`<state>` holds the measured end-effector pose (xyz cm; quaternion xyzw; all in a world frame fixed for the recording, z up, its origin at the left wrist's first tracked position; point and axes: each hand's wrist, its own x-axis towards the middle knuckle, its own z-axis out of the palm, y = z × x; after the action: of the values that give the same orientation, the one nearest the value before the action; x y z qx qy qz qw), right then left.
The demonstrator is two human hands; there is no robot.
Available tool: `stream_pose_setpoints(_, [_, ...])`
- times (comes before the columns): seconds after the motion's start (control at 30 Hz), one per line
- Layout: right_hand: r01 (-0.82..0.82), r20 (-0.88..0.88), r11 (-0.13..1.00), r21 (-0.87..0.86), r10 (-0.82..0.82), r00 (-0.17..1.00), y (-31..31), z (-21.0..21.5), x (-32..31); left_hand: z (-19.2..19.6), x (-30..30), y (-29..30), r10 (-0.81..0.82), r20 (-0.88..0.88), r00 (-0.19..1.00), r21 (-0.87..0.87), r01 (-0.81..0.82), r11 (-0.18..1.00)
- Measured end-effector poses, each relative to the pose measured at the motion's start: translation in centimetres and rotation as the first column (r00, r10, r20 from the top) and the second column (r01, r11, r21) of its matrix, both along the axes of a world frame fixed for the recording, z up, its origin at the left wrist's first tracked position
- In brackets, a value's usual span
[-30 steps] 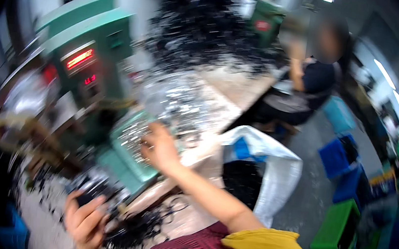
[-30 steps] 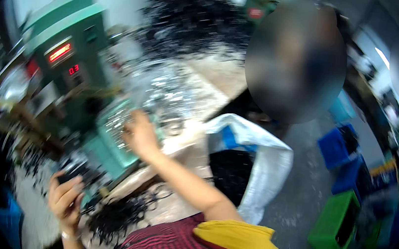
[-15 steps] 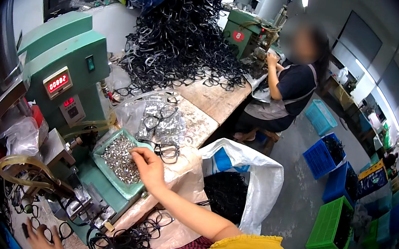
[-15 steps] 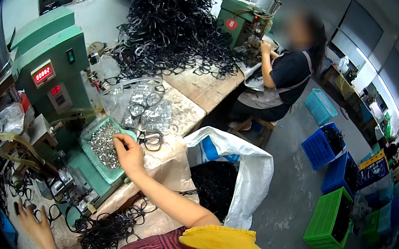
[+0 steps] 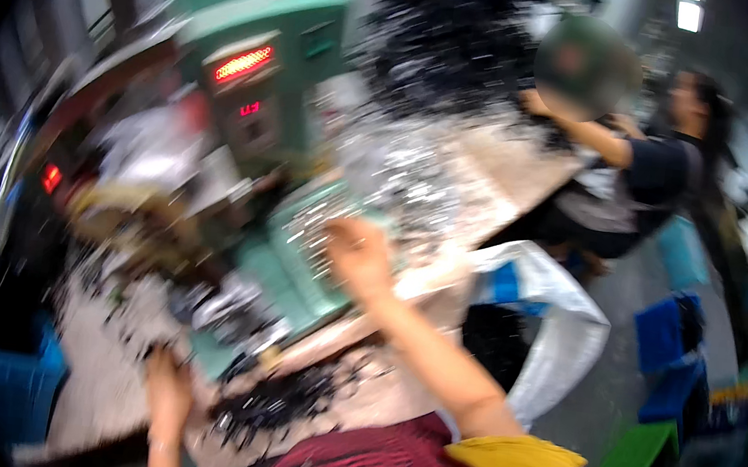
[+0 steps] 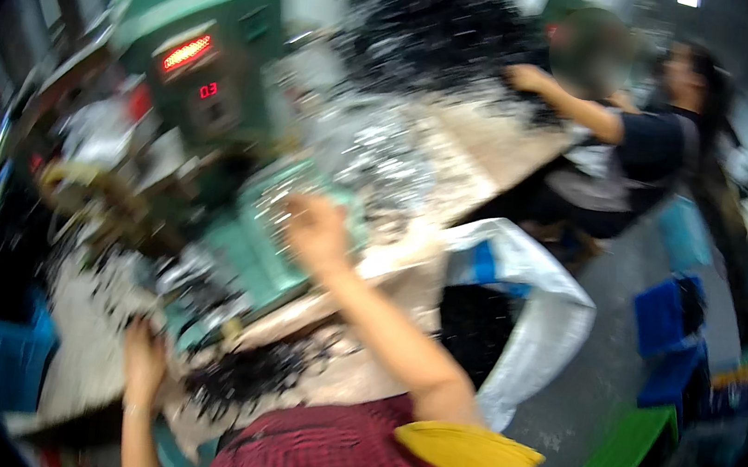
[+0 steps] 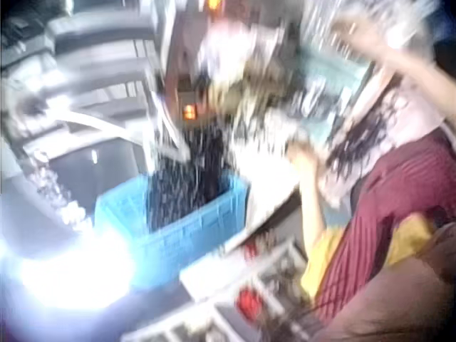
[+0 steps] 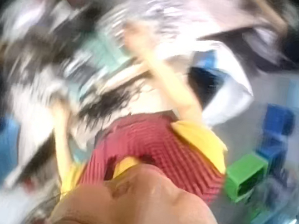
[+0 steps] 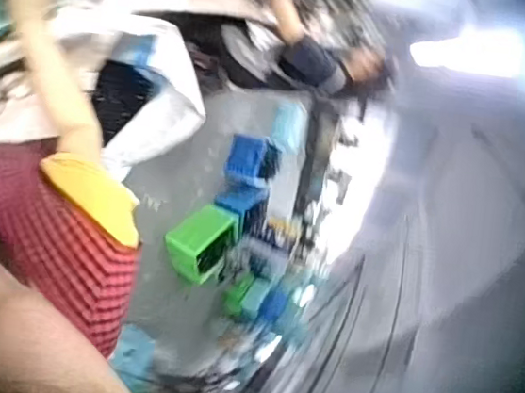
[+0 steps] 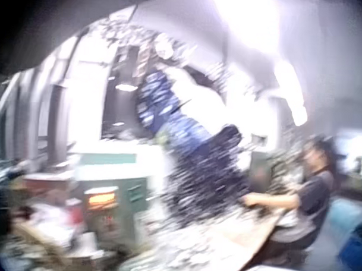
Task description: The person repeatedly picks up black eyeglass frames and small metal components, places them into a green press machine, and activates the press to attach the components. The finished frames are placed on the table, and the person periodically empties a blue basket of frames onto the work surface.
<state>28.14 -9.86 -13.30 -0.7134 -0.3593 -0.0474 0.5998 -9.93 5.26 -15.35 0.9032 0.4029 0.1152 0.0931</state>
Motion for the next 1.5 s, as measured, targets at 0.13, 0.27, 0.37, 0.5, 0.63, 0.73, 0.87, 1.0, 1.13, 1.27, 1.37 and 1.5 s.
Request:
stream_pose_setpoints(0.13, [0.168, 0.069, 0.983, -0.072, -0.164, 0.984, -5.8, 0.3, -0.5, -0.4, -0.7, -1.2, -0.052, 0.107, 0.993, 0.082, 0.043, 0.996])
stream_pose_setpoints(0.27, [0.018, 0.048, 0.994, -0.11, -0.013, 0.999, -5.7, 3.1, -1.2, 3.3, 0.6, -1.6, -0.052, 0.182, 0.982, 0.327, -0.01, 0.945])
stream_pose_setpoints(0.37, [-0.273, -0.18, 0.962, -0.007, 0.267, 0.947, -2.9, 8.1, -3.9, 6.7, 0.9, 1.2, -0.14, 0.324, 0.935, 0.311, 0.035, 0.95])
stream_pose_setpoints(0.5, [-0.413, 0.045, 0.902, 0.128, 0.411, 0.911, 2.6, 10.4, -7.4, 4.7, 1.9, 3.2, 0.306, 0.774, 0.554, -0.421, 0.09, 0.903])
stream_pose_setpoints(0.63, [-0.32, -0.124, 0.912, 0.256, 0.36, 0.925, 3.1, 10.0, -10.0, 3.2, 3.8, 0.4, 0.665, 0.705, 0.246, -0.708, 0.303, 0.639])
stream_pose_setpoints(0.73, [-0.341, -0.341, 0.859, 0.381, 0.474, 0.812, 3.0, 9.2, -10.2, 7.2, 5.1, -2.5, 0.725, 0.675, 0.14, -0.702, 0.426, 0.571])
stream_pose_setpoints(0.87, [-0.351, -0.517, 0.789, 0.505, 0.602, 0.608, 3.0, 9.6, -10.1, 18.2, 7.3, -4.9, -0.102, 0.986, 0.129, -0.014, 0.683, 0.73])
stream_pose_setpoints(1.0, [-0.369, -0.569, 0.743, 0.558, 0.667, 0.481, 3.1, 11.2, -12.5, 20.8, 10.9, -3.3, -0.343, 0.845, 0.41, 0.303, 0.161, 0.939])
stream_pose_setpoints(1.13, [-0.357, -0.51, 0.784, 0.507, 0.607, 0.61, 2.6, 11.7, -13.0, 20.7, 11.4, -3.1, -0.334, 0.849, 0.409, 0.333, 0.076, 0.94])
stream_pose_setpoints(1.27, [-0.562, -0.16, 0.819, 0.115, 0.573, 0.804, -1.3, 11.5, -9.7, 20.6, 9.9, -6.2, -0.158, 0.95, 0.271, 0.085, 0.262, 0.961])
stream_pose_setpoints(1.37, [-0.021, 0.268, 0.955, -0.295, 0.104, 0.958, -6.4, 9.2, -5.0, 17.7, 7.3, -6.4, -0.364, 0.888, 0.28, 0.25, 0.371, 0.894])
stream_pose_setpoints(1.5, [0.262, 0.436, 0.902, -0.344, -0.093, 0.895, -6.3, 3.4, -2.6, 15.4, 10.5, -6.3, -0.692, 0.675, 0.254, 0.444, 0.61, 0.657])
